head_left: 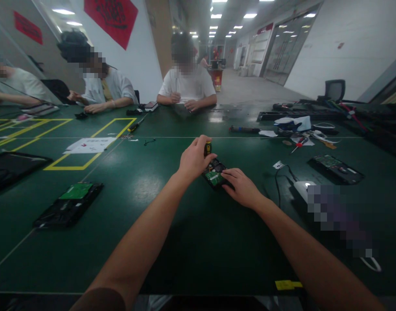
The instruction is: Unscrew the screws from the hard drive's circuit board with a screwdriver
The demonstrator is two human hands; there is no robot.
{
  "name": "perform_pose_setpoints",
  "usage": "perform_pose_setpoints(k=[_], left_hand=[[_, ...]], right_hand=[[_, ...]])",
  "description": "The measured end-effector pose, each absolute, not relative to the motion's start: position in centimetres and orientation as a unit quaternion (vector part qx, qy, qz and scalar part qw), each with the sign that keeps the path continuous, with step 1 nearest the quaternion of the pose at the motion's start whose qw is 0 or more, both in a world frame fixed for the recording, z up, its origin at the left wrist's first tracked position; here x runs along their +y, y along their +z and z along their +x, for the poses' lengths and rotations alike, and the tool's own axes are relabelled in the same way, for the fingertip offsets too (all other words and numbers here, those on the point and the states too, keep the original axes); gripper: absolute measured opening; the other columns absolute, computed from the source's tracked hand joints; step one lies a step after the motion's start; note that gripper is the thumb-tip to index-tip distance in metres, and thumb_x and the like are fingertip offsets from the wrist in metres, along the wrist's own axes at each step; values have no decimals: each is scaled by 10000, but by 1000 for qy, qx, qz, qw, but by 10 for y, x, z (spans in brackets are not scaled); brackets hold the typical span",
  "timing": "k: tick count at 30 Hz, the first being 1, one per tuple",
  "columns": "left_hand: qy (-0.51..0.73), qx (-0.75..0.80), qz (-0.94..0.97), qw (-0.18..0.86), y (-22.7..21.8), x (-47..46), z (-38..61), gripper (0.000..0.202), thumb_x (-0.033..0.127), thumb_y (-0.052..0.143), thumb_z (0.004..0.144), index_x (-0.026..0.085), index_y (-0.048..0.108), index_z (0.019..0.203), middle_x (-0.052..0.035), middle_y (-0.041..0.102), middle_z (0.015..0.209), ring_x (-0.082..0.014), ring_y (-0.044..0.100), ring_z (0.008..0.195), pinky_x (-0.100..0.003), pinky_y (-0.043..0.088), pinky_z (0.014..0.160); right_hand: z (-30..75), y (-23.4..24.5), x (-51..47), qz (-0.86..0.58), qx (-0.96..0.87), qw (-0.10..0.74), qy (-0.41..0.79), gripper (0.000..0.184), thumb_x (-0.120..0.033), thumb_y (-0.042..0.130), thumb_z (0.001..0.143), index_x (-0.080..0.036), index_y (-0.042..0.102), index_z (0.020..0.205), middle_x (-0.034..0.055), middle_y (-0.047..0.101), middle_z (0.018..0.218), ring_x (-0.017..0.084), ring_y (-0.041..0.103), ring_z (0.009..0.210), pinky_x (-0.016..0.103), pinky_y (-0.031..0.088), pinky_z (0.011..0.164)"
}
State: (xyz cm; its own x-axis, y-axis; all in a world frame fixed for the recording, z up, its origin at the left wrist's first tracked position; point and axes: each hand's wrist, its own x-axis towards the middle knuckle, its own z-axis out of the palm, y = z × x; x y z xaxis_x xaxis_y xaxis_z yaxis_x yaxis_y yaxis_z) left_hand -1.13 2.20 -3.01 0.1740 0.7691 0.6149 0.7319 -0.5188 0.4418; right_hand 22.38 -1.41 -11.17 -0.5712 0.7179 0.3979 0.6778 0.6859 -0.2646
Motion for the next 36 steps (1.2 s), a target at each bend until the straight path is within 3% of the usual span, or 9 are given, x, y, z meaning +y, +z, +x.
perform_pose_setpoints(k=[6, 13, 19, 24, 30, 36], left_hand=[[454, 478, 752, -8, -34, 23, -7, 295, 408, 705, 923, 237, 572, 1124, -87, 677, 1126, -237, 665, 985, -394, 556, 844], [492, 432, 756, -29, -33, 18, 0, 185, 384, 600, 993, 208, 654, 1010, -61, 668, 1022, -166, 654, 890, -291, 540, 771], [486, 397, 779, 0, -34, 19, -2, 218, 328, 554, 1020, 221, 695, 1148, -60, 745, 1112, -181, 705, 989, -312, 553, 882], [473, 389, 790, 23, -34, 17, -2, 331, 273, 464, 1043, 186, 655, 1299, -104, 729, 1234, -191, 715, 1055, -337, 555, 966], [444, 391, 806, 23, -32, 14, -2, 408, 227, 510, 1000, 219, 602, 1398, -94, 711, 1253, -194, 698, 1066, -340, 562, 955], [433, 428, 793, 8, -30, 17, -3, 309, 408, 693, 927, 239, 708, 1185, -66, 680, 1054, -187, 667, 904, -338, 566, 853]], right_hand=[[223, -110, -15, -387, -885, 254, 45, 395, -238, 641, 947, -194, 648, 1340, 137, 642, 1348, 325, 554, 1283, 569, 491, 1104], [222, -110, -15, -395, -886, 239, 42, 395, -255, 626, 960, -183, 639, 1348, 144, 634, 1366, 324, 540, 1293, 568, 489, 1101], [222, -111, -14, -395, -887, 236, 38, 393, -264, 626, 961, -157, 646, 1339, 156, 638, 1358, 325, 545, 1279, 556, 486, 1110], [222, -110, -14, -392, -886, 246, 42, 406, -261, 622, 962, -191, 643, 1361, 146, 642, 1351, 327, 553, 1275, 573, 491, 1103], [223, -110, -15, -393, -885, 245, 47, 405, -262, 627, 958, -198, 648, 1358, 140, 645, 1350, 332, 551, 1284, 576, 494, 1105], [223, -110, -15, -389, -885, 251, 46, 398, -247, 630, 952, -174, 651, 1342, 153, 642, 1346, 326, 546, 1271, 567, 491, 1103]])
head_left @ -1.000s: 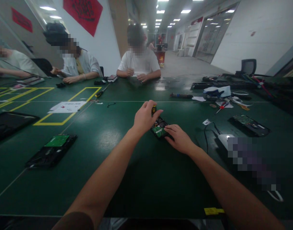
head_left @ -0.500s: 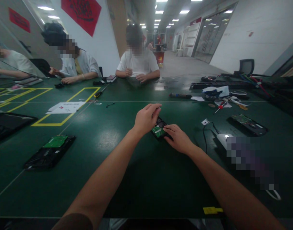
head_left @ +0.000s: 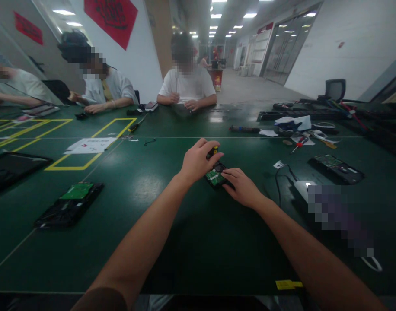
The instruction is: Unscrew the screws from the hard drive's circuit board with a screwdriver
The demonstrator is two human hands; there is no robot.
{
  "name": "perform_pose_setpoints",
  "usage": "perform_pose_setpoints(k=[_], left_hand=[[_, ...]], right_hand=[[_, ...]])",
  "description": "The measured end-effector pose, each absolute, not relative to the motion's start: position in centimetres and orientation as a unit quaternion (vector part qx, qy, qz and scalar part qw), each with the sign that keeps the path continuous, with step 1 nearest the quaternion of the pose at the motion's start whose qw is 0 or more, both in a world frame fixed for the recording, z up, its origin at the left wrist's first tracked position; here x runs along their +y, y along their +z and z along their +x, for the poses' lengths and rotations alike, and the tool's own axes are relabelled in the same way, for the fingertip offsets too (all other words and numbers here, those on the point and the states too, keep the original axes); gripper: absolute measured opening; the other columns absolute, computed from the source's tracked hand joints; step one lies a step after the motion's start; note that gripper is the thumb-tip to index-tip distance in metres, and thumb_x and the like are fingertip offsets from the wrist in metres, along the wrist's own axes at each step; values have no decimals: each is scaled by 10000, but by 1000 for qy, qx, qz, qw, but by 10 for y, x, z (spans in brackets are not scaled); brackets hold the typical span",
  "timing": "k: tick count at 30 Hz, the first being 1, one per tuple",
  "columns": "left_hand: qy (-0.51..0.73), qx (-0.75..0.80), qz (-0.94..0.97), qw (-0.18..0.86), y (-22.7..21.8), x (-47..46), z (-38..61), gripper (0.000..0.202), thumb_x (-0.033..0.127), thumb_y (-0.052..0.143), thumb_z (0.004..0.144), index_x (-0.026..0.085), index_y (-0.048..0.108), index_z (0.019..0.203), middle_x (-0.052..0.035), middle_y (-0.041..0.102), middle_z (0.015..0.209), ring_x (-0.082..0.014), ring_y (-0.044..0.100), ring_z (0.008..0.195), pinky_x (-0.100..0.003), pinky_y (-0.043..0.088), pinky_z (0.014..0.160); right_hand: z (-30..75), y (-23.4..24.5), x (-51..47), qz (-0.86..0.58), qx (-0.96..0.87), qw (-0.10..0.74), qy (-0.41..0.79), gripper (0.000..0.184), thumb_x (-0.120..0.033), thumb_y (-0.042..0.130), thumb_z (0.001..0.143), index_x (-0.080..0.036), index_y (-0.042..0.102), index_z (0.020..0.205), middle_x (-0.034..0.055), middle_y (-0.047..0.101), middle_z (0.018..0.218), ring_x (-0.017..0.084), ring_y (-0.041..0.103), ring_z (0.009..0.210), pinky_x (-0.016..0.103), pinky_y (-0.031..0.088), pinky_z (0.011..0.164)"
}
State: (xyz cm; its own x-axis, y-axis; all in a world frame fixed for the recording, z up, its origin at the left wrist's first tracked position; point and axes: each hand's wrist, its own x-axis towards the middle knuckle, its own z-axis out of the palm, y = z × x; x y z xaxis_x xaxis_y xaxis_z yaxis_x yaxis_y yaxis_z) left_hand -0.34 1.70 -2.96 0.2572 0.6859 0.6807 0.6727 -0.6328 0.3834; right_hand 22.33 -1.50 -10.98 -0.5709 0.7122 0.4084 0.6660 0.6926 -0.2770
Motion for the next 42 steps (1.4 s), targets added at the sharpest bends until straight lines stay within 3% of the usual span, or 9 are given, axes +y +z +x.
perform_pose_setpoints(k=[4, 16, 22, 31, 34, 38, 42], left_hand=[[445, 421, 790, 18, -30, 19, -3, 325, 428, 724, 908, 242, 715, 1174, -53, 658, 1036, -175, 646, 889, -325, 557, 823], [445, 352, 818, 100, -20, 17, -8, 358, 137, 557, 982, 236, 657, 1311, -70, 710, 1247, -183, 660, 1148, -378, 529, 1033], [466, 371, 800, 76, -28, 18, -4, 326, 211, 567, 1003, 248, 662, 1313, -72, 706, 1193, -180, 670, 1070, -346, 568, 921], [497, 411, 764, 39, -27, 19, -5, 239, 324, 777, 875, 264, 747, 1104, -41, 619, 1023, -169, 629, 924, -343, 587, 841], [482, 391, 783, 50, -27, 19, -5, 246, 259, 698, 934, 271, 739, 1176, -46, 662, 1033, -177, 653, 977, -358, 580, 905], [472, 347, 807, 83, -31, 23, -5, 403, 135, 487, 1016, 257, 646, 1366, -73, 690, 1270, -173, 664, 1137, -358, 545, 1014], [462, 338, 814, 101, -32, 23, -5, 470, 113, 438, 1021, 243, 575, 1451, -85, 658, 1373, -177, 654, 1198, -359, 526, 1051]], right_hand=[[223, -110, -15, -389, -885, 251, 43, 390, -238, 617, 958, -195, 647, 1344, 137, 640, 1350, 320, 545, 1276, 570, 495, 1094], [224, -112, -14, -392, -884, 251, 53, 415, -270, 632, 956, -210, 637, 1367, 146, 632, 1357, 330, 543, 1288, 591, 486, 1100], [224, -111, -14, -391, -885, 247, 44, 402, -270, 626, 961, -187, 643, 1354, 145, 635, 1356, 324, 547, 1284, 565, 496, 1101], [224, -112, -14, -389, -883, 256, 54, 429, -243, 644, 936, -218, 642, 1364, 142, 643, 1348, 330, 549, 1282, 591, 484, 1102], [223, -111, -14, -390, -885, 250, 51, 422, -247, 635, 941, -213, 644, 1361, 139, 643, 1344, 328, 552, 1278, 584, 490, 1103], [223, -111, -14, -393, -884, 249, 45, 401, -262, 617, 959, -210, 649, 1356, 133, 637, 1355, 325, 552, 1282, 572, 496, 1104], [224, -110, -15, -393, -886, 241, 41, 401, -270, 618, 962, -184, 644, 1353, 143, 642, 1351, 331, 552, 1279, 576, 498, 1097]])
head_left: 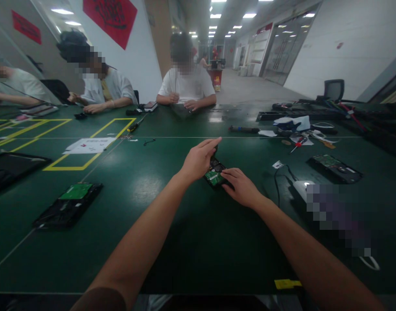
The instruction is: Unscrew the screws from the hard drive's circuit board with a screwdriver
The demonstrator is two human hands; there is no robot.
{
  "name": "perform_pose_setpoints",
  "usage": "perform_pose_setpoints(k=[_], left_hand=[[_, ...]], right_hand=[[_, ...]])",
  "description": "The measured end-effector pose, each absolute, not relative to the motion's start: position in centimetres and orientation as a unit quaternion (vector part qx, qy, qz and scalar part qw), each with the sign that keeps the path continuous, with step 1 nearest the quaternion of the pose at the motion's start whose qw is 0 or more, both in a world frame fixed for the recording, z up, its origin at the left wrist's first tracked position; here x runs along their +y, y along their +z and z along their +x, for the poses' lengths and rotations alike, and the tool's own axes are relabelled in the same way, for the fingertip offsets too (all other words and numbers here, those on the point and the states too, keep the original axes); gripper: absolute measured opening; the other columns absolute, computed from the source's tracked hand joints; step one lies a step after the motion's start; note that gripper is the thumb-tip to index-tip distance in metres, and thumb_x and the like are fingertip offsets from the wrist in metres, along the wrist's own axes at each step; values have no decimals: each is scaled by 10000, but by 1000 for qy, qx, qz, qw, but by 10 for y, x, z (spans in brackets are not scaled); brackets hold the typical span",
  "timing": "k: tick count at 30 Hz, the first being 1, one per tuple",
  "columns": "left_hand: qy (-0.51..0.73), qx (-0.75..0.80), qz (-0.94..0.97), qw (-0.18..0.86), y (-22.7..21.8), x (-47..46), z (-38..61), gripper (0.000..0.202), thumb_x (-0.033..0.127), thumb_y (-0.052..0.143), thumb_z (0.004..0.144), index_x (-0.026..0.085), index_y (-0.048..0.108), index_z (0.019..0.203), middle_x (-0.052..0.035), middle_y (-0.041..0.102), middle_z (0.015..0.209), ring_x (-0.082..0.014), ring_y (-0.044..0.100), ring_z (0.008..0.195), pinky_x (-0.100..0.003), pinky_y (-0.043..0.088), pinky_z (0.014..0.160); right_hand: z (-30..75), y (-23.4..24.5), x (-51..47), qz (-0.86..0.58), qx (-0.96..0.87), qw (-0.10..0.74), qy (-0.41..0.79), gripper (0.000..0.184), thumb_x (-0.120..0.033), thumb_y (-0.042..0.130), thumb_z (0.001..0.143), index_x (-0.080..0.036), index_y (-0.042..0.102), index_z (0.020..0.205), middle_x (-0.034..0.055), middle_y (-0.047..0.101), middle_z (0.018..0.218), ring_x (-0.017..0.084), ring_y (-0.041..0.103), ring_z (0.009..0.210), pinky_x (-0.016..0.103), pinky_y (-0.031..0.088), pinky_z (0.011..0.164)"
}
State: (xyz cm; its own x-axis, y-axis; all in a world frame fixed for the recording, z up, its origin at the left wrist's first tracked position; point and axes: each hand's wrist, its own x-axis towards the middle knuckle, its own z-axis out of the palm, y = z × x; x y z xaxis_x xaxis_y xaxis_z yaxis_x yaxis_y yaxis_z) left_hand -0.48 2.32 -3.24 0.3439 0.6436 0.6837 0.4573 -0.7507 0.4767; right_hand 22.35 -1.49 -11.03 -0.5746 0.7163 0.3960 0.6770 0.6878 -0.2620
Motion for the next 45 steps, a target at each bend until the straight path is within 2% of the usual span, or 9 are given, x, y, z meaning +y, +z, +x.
perform_pose_setpoints(k=[4, 9, 15, 19, 24, 28, 33, 40, 45], left_hand=[[465, 357, 807, 74, -29, 20, -5, 359, 187, 546, 1007, 245, 657, 1344, -70, 692, 1208, -173, 660, 1109, -347, 537, 1009], [478, 395, 783, 44, -29, 20, -5, 271, 288, 722, 920, 254, 724, 1188, -39, 639, 1031, -165, 638, 955, -326, 567, 890], [500, 399, 768, 22, -32, 24, -6, 256, 292, 778, 874, 264, 752, 1127, -45, 603, 1058, -172, 620, 989, -334, 576, 876], [492, 378, 784, 20, -31, 26, -8, 271, 211, 684, 939, 254, 743, 1201, -56, 664, 1070, -175, 651, 1017, -348, 571, 932], [476, 360, 801, 48, -32, 26, -8, 441, 102, 509, 996, 261, 637, 1387, -63, 704, 1320, -186, 676, 1182, -377, 552, 1046], [481, 363, 797, 41, -32, 25, -8, 404, 138, 545, 993, 243, 647, 1370, -64, 708, 1346, -200, 675, 1223, -396, 540, 1084], [485, 376, 789, 33, -28, 22, -9, 291, 190, 638, 963, 224, 707, 1244, -56, 756, 1232, -192, 711, 1126, -362, 576, 991], [481, 418, 769, 51, -28, 20, -8, 245, 297, 723, 921, 224, 695, 1153, -50, 775, 1127, -183, 730, 1010, -308, 583, 857], [478, 422, 767, 70, -29, 19, -6, 214, 285, 672, 951, 223, 651, 1156, -54, 773, 1071, -173, 737, 924, -285, 561, 781]], right_hand=[[223, -110, -15, -393, -885, 245, 38, 400, -254, 619, 959, -192, 639, 1354, 137, 641, 1350, 327, 547, 1283, 570, 495, 1101], [223, -110, -15, -395, -885, 243, 41, 399, -248, 631, 951, -183, 643, 1344, 141, 638, 1355, 325, 546, 1281, 562, 491, 1104], [223, -109, -15, -394, -886, 240, 42, 387, -235, 625, 954, -162, 646, 1334, 146, 639, 1354, 320, 547, 1268, 552, 487, 1107], [223, -111, -14, -387, -887, 249, 40, 398, -239, 632, 949, -165, 646, 1339, 152, 635, 1357, 325, 549, 1269, 562, 488, 1105], [223, -112, -13, -387, -886, 252, 43, 394, -248, 620, 960, -188, 645, 1349, 144, 641, 1350, 330, 552, 1273, 579, 499, 1091], [224, -111, -14, -390, -887, 245, 38, 397, -253, 617, 964, -161, 639, 1350, 155, 637, 1359, 334, 545, 1277, 581, 500, 1089], [224, -112, -14, -389, -888, 244, 37, 401, -256, 625, 958, -160, 638, 1347, 152, 638, 1357, 332, 545, 1277, 572, 496, 1098], [224, -112, -14, -392, -885, 247, 44, 399, -262, 632, 954, -178, 643, 1344, 148, 633, 1356, 329, 544, 1282, 566, 503, 1086], [224, -113, -13, -386, -886, 252, 41, 403, -252, 635, 949, -156, 644, 1339, 156, 639, 1345, 328, 544, 1278, 558, 495, 1104]])
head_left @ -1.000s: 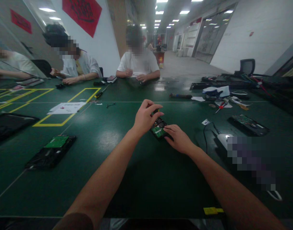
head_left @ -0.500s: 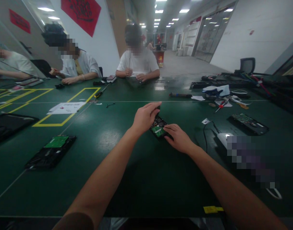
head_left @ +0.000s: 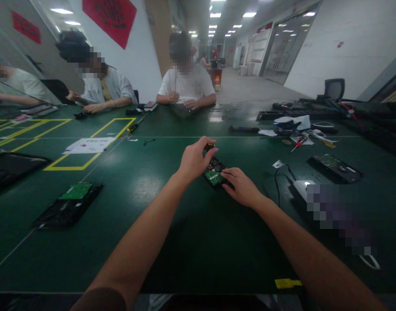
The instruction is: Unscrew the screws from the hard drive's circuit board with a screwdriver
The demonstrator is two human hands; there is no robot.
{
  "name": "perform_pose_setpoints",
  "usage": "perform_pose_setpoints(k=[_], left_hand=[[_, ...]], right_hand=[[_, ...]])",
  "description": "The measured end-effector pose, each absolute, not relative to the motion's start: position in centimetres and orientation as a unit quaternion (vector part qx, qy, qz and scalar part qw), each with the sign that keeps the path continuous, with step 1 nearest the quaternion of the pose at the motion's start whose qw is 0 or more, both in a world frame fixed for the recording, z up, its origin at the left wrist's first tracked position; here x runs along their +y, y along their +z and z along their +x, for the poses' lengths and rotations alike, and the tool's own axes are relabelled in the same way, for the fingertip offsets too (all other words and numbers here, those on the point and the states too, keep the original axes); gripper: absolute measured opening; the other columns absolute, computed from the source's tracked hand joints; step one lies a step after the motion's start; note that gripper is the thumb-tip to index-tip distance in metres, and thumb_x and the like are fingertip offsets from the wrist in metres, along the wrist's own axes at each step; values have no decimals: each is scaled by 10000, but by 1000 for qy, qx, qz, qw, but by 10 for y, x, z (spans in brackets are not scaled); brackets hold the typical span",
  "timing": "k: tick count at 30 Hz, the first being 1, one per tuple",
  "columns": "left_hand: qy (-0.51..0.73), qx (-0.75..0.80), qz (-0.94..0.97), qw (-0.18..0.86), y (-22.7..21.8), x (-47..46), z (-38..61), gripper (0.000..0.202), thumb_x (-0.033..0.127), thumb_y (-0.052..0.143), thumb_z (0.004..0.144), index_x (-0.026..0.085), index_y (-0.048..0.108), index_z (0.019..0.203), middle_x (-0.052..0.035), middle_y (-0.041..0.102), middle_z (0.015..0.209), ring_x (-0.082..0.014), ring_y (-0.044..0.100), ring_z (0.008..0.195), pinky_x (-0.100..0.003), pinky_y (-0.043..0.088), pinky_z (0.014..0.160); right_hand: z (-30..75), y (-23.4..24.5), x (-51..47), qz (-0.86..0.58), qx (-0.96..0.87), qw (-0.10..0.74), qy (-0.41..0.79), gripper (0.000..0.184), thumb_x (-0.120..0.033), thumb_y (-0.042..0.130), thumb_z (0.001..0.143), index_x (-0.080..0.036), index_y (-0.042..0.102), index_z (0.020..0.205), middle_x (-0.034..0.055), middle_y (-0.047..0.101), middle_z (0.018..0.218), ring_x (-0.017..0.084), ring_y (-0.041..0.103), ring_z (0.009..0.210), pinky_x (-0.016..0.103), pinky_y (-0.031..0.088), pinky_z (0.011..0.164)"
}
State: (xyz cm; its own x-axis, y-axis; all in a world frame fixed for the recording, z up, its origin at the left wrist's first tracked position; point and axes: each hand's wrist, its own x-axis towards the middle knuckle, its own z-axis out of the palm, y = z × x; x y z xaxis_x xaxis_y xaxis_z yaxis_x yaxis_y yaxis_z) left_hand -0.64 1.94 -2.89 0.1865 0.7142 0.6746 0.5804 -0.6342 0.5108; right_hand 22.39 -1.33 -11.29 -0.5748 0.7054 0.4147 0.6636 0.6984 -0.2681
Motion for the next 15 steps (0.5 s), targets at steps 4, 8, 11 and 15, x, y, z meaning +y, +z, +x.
perform_pose_setpoints(k=[4, 8, 11, 15], left_hand=[[470, 421, 773, 70, -30, 19, -6, 218, 261, 616, 978, 238, 620, 1195, -58, 769, 1093, -170, 736, 878, -298, 559, 784], [463, 420, 778, 65, -30, 19, -6, 274, 248, 572, 999, 243, 589, 1272, -70, 761, 1136, -194, 739, 944, -334, 561, 853], [462, 416, 781, 55, -31, 20, -6, 269, 241, 556, 1005, 232, 603, 1270, -71, 759, 1138, -197, 733, 956, -342, 562, 870], [472, 383, 793, 41, -30, 20, -6, 235, 246, 560, 1009, 224, 669, 1217, -63, 739, 1170, -181, 699, 1047, -335, 547, 957]], right_hand=[[224, -113, -13, -382, -887, 256, 41, 392, -248, 633, 951, -167, 651, 1334, 149, 646, 1333, 325, 555, 1266, 563, 491, 1110], [223, -112, -13, -387, -885, 256, 43, 391, -253, 632, 954, -179, 653, 1338, 146, 645, 1340, 324, 561, 1262, 566, 500, 1094], [223, -111, -14, -387, -886, 252, 43, 391, -252, 627, 958, -175, 651, 1340, 149, 645, 1342, 324, 557, 1267, 566, 501, 1089], [223, -111, -14, -387, -886, 253, 41, 392, -251, 624, 959, -165, 647, 1341, 149, 643, 1346, 324, 553, 1266, 561, 498, 1093]])
